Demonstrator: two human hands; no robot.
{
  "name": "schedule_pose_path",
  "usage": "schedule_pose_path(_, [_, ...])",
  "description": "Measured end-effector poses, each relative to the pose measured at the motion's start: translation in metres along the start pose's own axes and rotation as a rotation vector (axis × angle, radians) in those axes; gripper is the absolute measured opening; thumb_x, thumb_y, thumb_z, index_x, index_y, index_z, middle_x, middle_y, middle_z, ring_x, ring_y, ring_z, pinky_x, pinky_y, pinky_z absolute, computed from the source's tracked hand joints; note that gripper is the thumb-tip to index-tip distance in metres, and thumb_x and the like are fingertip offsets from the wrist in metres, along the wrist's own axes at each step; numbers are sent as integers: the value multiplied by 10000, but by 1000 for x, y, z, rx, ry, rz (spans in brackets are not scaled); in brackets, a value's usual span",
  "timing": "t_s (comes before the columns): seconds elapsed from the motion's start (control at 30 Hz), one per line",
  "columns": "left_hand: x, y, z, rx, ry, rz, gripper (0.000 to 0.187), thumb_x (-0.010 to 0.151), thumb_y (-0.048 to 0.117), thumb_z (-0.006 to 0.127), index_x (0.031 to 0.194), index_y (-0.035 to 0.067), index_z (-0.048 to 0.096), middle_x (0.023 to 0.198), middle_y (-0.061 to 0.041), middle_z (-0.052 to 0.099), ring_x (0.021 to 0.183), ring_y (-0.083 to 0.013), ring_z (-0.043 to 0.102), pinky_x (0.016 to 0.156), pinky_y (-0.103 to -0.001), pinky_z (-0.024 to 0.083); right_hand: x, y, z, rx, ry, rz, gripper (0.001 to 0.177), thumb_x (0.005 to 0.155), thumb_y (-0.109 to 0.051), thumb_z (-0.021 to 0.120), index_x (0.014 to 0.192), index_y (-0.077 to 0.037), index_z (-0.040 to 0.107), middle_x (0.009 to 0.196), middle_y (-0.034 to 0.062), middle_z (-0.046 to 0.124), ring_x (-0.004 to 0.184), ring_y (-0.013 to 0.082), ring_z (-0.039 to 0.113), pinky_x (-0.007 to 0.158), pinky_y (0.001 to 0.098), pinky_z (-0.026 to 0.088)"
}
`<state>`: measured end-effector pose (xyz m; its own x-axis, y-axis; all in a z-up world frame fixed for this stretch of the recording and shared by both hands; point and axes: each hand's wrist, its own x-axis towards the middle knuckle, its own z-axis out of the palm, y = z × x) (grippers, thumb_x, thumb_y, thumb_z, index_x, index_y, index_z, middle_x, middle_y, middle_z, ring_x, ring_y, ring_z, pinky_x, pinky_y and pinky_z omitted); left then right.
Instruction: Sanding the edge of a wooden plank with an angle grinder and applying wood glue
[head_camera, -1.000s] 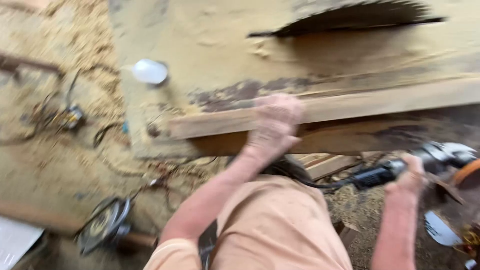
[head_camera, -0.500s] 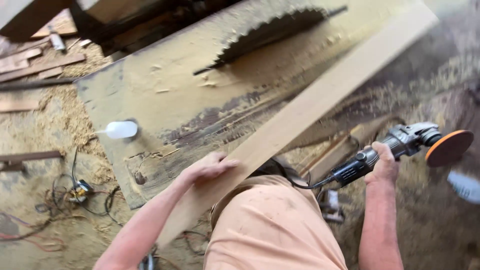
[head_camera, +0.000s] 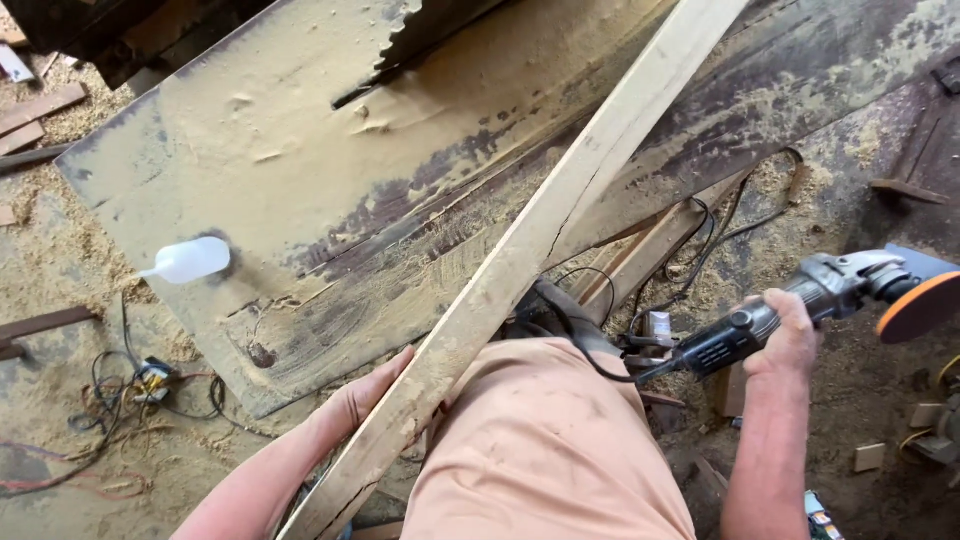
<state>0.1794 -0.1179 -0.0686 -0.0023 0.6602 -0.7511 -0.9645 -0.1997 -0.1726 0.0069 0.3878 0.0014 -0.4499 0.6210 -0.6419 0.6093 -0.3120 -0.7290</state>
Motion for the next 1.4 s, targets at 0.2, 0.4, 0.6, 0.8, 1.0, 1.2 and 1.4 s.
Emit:
schedule_pose_path(0.2, [6,-2,-36,-141,-325,5,951,875,702,471,1438,-64,514,1292,-292,652,1103,-378,684,845,-496,604,12,31,-12,92,-83,-50,441,732,-139,740,1126,-103,546,811,36,666,672,163,685,624,303,629])
schedule_pose_path(0.4, [-71,50,55,61,430,175,570,710,462,824,1060,18,750,863,-250,772,713,-384,761,647,-511,630,-4,35,-1,99,-9,-200,368,726,-115,808,1055,-60,655,830,108,694,708,199,766,664,314,678])
schedule_pose_path(0.6, [-73,122,51,669,608,219,548,689,497,870,949,32,740,692,-179,726,573,-285,719,507,-361,586,34,63,-19,39,-47,-198,307,763,-169,794,1020,-59,668,804,123,693,709,184,756,662,303,642])
schedule_pose_path(0.8, [-87,153,86,1212,825,270,462,773,539,653,1058,187,747,1102,-1,790,997,-168,719,889,-350,540,15,34,-10,134,-64,-84,365,765,-146,747,1101,-127,607,807,52,669,618,202,671,627,348,621])
schedule_pose_path(1.0, [-93,161,86,1411,1063,259,592,727,696,745,981,181,603,986,-36,738,871,-201,680,800,-364,552,36,31,-3,131,-41,-122,307,763,-128,746,1030,-121,595,787,37,654,612,152,666,603,325,618])
schedule_pose_path(1.2, [-50,115,41,1828,1540,906,724,757,830,666,1005,152,612,942,-65,689,785,-241,695,698,-416,581,12,1,29,6,-22,-145,263,763,-138,745,979,-72,611,782,78,696,614,182,692,631,342,644])
schedule_pose_path(1.4, [-33,89,41,1745,1772,1140,537,591,435,881,967,175,599,848,-23,623,761,-182,642,651,-338,514,-41,-60,61,-199,-91,-144,518,828,-150,671,1325,-169,526,1036,-35,644,818,98,683,759,279,627])
